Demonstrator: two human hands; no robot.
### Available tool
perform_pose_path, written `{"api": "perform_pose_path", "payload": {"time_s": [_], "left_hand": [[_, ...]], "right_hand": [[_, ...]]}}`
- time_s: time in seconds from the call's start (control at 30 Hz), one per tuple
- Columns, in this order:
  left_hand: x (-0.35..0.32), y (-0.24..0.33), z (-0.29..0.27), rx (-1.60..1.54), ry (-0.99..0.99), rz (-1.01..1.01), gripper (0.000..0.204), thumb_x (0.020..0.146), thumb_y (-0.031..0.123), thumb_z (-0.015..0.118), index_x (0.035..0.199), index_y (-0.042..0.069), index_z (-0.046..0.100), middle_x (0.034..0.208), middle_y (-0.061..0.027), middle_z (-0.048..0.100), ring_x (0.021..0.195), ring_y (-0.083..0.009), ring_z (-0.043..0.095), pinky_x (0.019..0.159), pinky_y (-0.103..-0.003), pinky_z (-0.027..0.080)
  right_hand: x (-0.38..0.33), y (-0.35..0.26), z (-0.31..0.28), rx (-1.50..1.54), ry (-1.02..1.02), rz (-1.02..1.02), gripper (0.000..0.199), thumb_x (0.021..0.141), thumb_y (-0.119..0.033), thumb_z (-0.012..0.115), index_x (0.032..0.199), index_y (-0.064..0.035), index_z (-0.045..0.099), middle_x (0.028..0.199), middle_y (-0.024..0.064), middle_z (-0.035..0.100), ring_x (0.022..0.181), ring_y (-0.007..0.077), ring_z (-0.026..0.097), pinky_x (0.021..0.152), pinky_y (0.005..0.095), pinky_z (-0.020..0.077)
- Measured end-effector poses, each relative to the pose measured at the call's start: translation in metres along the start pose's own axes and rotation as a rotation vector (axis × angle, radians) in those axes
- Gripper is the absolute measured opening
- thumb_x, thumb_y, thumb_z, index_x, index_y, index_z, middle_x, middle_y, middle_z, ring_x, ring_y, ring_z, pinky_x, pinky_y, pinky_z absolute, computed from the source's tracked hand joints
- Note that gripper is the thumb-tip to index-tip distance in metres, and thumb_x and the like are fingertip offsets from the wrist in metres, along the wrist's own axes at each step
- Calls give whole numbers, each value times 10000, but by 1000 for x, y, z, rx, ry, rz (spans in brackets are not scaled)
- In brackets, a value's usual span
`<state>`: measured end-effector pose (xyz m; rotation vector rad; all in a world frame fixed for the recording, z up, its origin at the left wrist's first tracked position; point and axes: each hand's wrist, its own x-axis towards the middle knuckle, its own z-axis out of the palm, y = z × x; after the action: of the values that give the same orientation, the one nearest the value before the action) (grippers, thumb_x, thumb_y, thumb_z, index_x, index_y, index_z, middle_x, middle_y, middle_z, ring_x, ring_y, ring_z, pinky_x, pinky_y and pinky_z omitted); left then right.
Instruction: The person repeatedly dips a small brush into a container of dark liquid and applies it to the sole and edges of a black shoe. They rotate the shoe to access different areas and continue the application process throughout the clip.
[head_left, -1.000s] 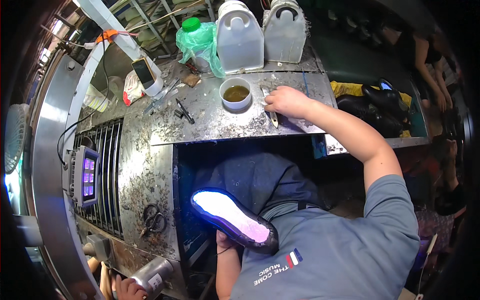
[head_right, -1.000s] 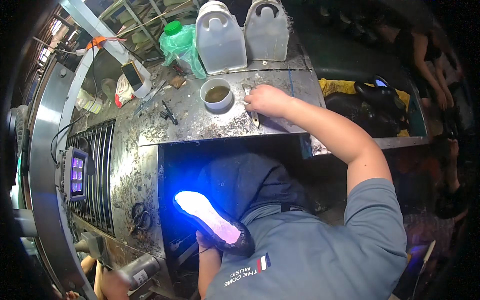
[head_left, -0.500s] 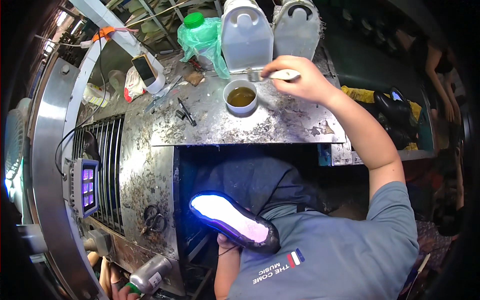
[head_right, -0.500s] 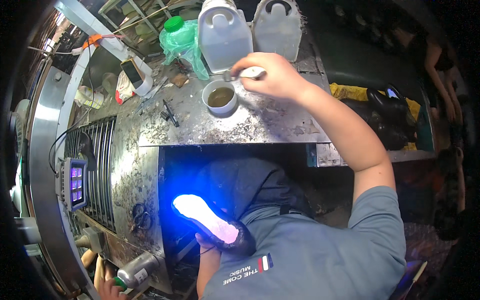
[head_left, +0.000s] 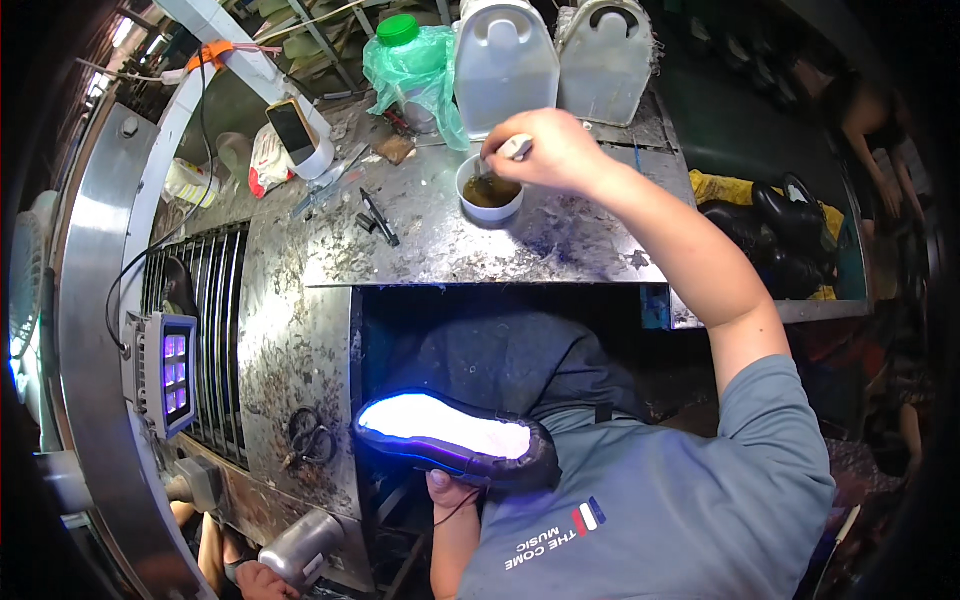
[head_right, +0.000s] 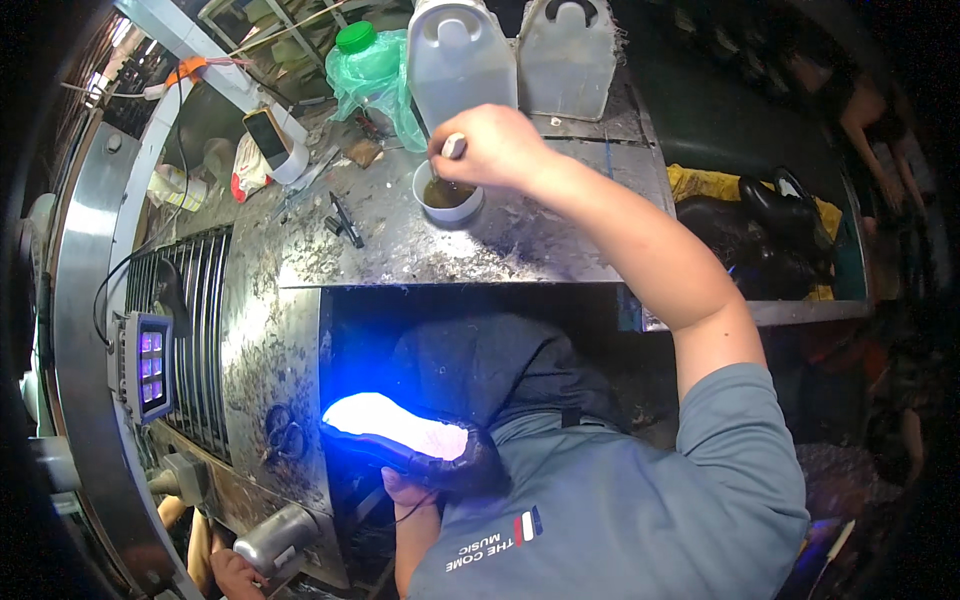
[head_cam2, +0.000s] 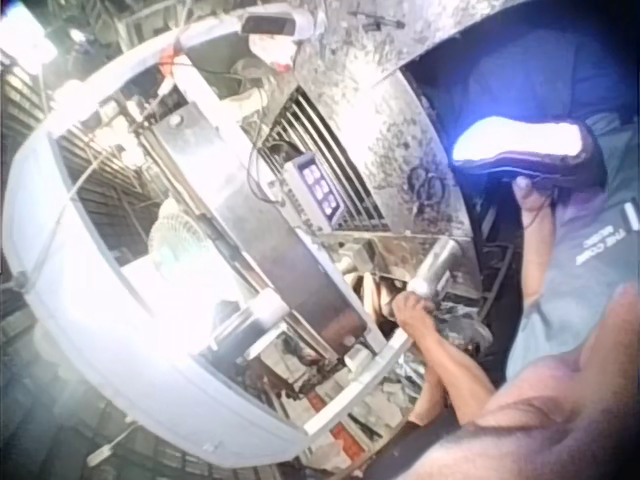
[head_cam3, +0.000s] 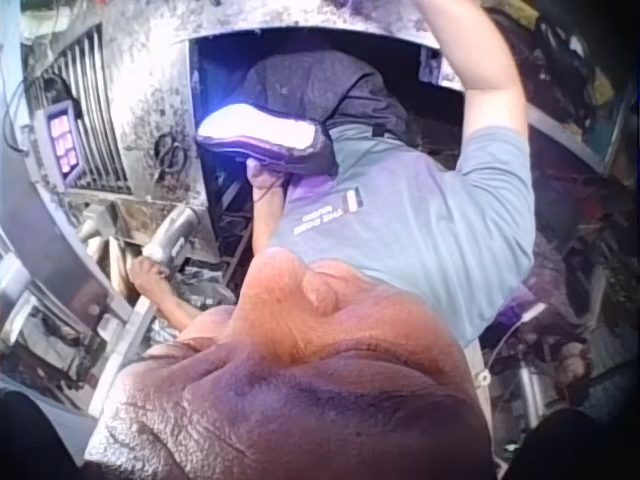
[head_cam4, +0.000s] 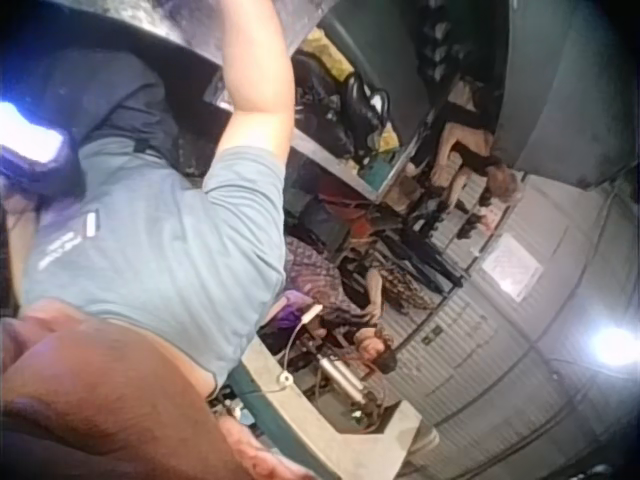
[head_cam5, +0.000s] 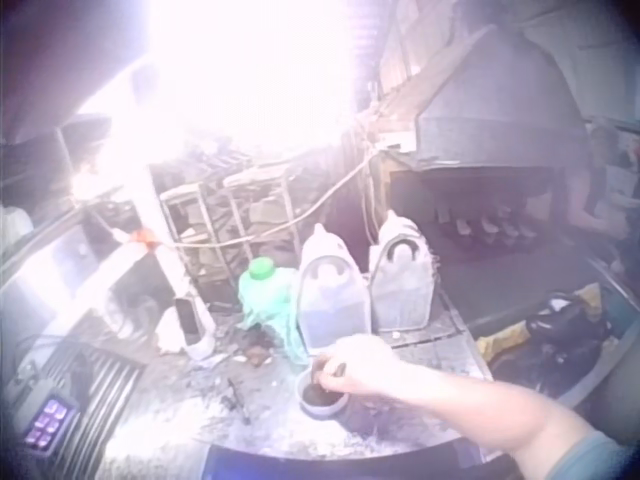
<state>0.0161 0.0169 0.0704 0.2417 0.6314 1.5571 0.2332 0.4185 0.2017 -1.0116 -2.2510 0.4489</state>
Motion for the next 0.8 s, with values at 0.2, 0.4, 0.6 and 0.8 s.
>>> {"api": "perform_pose_path", "payload": {"time_s": [0.2, 0.4, 0.6, 0.8], "left_hand": [[3, 19, 13, 249, 8, 182, 907, 722, 261, 930, 1471, 12, 482, 1374, -178, 608, 1264, -375, 605, 1082, -535, 496], [-2, 43, 26, 722, -114, 341, 818, 782, 82, 873, 1474, -40, 454, 1406, -208, 582, 1288, -386, 585, 1103, -514, 467], [11, 71, 47, 1580, -217, 847, 684, 889, 167, 770, 1466, 13, 439, 1373, -237, 599, 1224, -418, 613, 1036, -532, 500], [47, 103, 85, 1919, -234, 1266, 510, 977, 252, 663, 1410, 66, 467, 1315, -245, 633, 1126, -435, 662, 928, -559, 558]], "right_hand": [[-13, -12, -13, 155, 267, -116, 189, 829, -296, 733, 942, -154, 787, 915, 80, 758, 876, 293, 720, 789, 404, 579], [-27, -8, -3, 122, 137, -65, 186, 857, -278, 763, 968, -131, 791, 917, 83, 743, 865, 272, 720, 768, 377, 570], [-34, -8, -7, -35, -58, 30, 210, 862, -270, 770, 998, -111, 783, 940, 87, 746, 855, 276, 715, 765, 359, 556], [-38, -8, -7, 128, 119, -28, 205, 878, -272, 765, 984, -98, 783, 935, 91, 750, 851, 264, 718, 768, 348, 558]]}}
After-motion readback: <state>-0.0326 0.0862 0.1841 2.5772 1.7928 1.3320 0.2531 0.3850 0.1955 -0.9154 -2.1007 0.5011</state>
